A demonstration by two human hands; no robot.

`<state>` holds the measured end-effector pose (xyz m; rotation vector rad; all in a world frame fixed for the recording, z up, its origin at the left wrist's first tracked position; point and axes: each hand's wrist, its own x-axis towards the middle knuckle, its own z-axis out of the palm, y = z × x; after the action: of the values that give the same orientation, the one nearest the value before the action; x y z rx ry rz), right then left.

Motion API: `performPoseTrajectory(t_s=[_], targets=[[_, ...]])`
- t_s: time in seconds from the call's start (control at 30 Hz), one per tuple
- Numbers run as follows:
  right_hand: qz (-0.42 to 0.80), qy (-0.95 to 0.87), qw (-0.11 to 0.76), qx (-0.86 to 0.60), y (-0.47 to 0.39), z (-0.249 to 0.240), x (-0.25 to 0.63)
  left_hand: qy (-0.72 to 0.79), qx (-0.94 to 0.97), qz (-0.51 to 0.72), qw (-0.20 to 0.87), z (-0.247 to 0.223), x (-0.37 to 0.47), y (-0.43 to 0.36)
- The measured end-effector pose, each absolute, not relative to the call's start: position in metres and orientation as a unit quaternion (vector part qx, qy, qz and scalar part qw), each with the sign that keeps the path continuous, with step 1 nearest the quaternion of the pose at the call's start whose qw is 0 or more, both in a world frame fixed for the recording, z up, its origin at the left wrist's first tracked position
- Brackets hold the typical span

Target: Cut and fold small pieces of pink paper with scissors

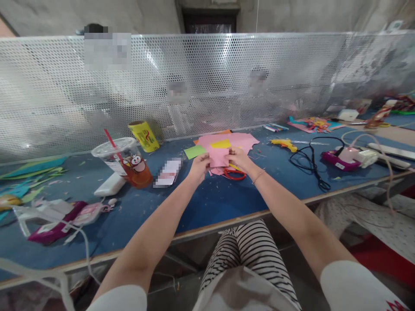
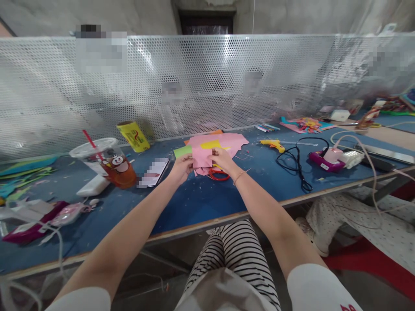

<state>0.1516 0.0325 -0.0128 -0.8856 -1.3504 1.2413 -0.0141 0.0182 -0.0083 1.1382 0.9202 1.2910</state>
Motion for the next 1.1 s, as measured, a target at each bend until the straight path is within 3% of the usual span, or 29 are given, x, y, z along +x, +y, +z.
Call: performPoseTrajectory(t_s=[0.13,0.37,0.6,0.9,1.1], targets=[[0.507,-0.586,0.518,-0.362,0.035,-0.017,0.151,0.374,0.474,0.546,0.581,-0.01,-0.012,0.017],[0.442,-0.627,0.517,-0.381,0.034,-0.017,0.151,0.383,0.552,0.542,0.504,-0.017,-0.011,0.019],[0.561,-0.541,0.504,-0.373,0.03,-0.013,0.148,0.37,0.565,0.515,0.527,-0.013,-0.015,0.023],[0.541,-0.532,0.546,-0.355,0.039,-0.017,0.152,0.382,0.417,0.587,0.579,0.0,-0.016,0.018],[0.58,-0.441,0.592,-0.344,0.036,-0.017,0.137,0.297,0.465,0.589,0.591,-0.005,-0.001,0.012]])
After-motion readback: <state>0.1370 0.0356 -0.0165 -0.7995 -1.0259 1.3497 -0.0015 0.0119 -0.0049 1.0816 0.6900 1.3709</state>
